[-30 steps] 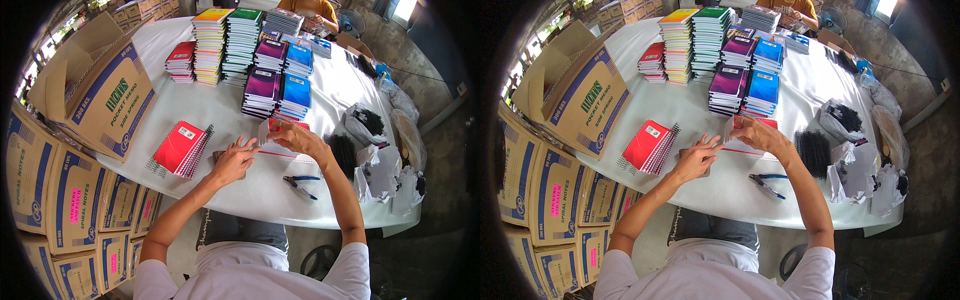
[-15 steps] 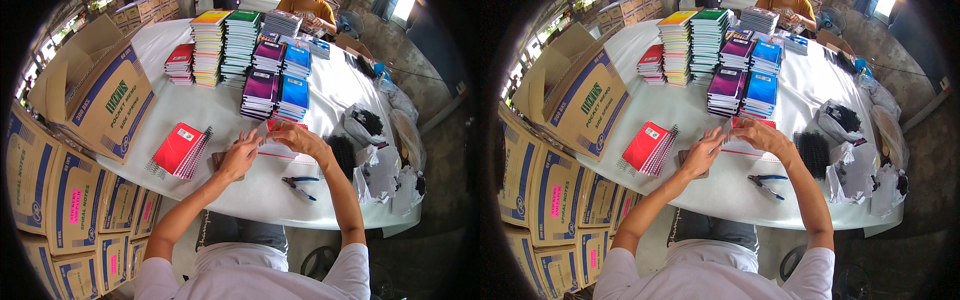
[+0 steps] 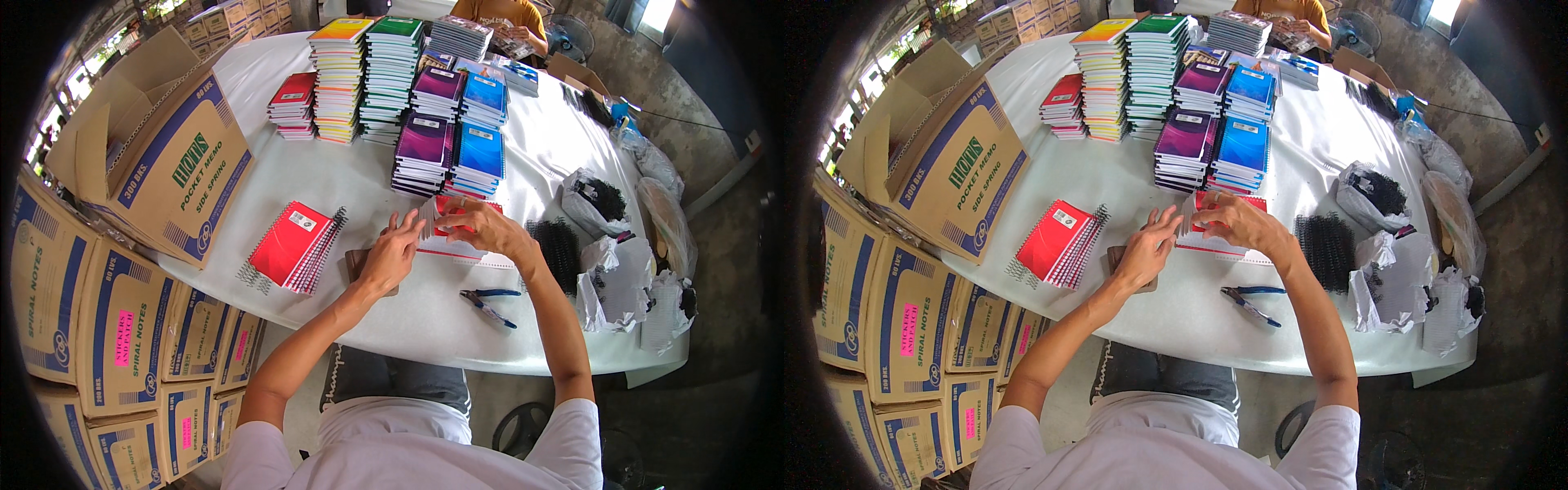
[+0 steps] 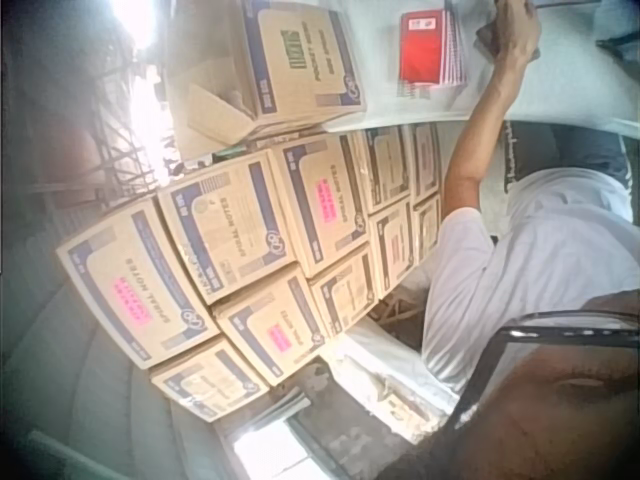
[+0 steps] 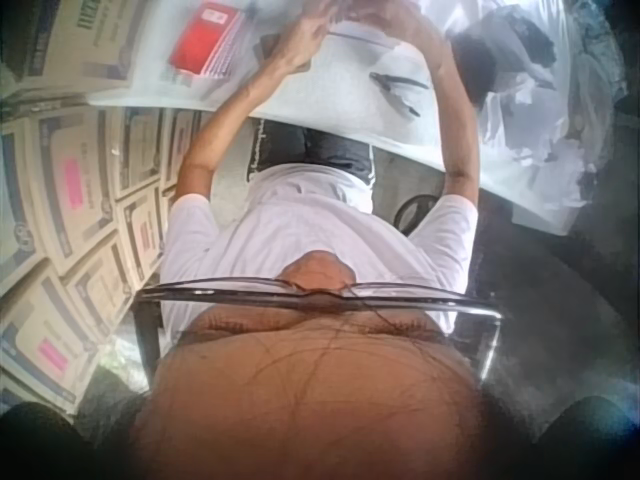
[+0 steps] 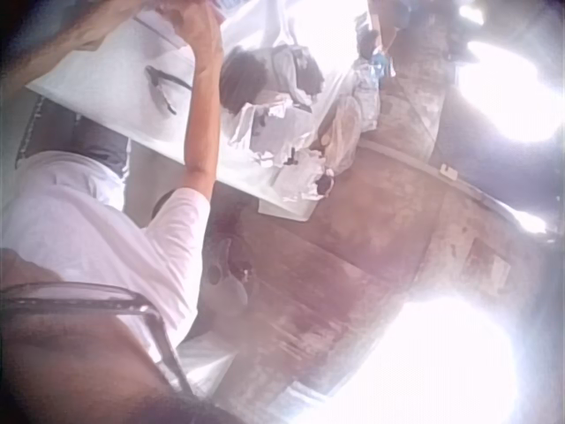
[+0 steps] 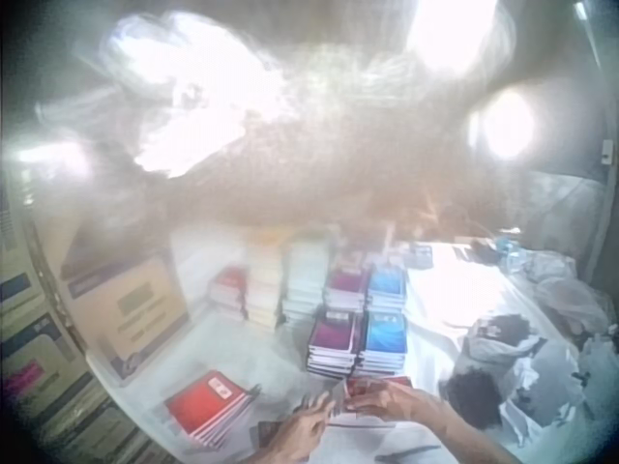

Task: The person manually inserts a plastic spiral binding into a notebook and uses a pair of pliers to crimp the ends of the spiral.

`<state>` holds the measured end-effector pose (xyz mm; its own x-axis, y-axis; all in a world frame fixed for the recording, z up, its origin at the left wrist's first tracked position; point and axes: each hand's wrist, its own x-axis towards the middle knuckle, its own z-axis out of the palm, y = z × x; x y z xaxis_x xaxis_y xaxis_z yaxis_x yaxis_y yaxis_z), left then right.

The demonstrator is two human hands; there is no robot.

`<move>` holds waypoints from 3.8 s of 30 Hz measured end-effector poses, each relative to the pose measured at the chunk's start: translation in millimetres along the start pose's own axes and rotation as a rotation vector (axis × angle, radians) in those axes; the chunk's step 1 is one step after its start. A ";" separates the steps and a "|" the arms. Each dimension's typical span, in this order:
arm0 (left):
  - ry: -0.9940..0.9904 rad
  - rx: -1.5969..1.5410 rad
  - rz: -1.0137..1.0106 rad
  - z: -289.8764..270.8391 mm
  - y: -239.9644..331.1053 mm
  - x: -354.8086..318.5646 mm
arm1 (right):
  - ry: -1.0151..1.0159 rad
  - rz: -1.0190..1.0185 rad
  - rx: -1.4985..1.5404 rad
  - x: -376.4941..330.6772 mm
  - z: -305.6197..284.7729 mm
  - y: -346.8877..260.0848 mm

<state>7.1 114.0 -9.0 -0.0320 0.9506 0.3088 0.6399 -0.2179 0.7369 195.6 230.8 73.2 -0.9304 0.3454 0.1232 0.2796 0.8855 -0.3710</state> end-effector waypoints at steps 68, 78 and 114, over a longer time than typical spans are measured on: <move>-0.418 0.409 0.184 -32.0 74.6 -76.4 | 0.535 0.931 -0.422 -119.3 47.8 75.1; -0.359 0.498 0.249 -29.0 70.4 -69.6 | 0.435 0.343 0.476 -110.8 46.0 -98.0; -0.569 0.503 0.166 -30.2 86.0 -65.2 | 0.153 0.162 0.074 -108.8 48.0 -117.1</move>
<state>41.1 26.7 52.4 0.4071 0.9111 -0.0648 0.8775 -0.3704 0.3047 252.7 74.7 59.1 -0.8264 0.5291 0.1928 0.3988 0.7915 -0.4631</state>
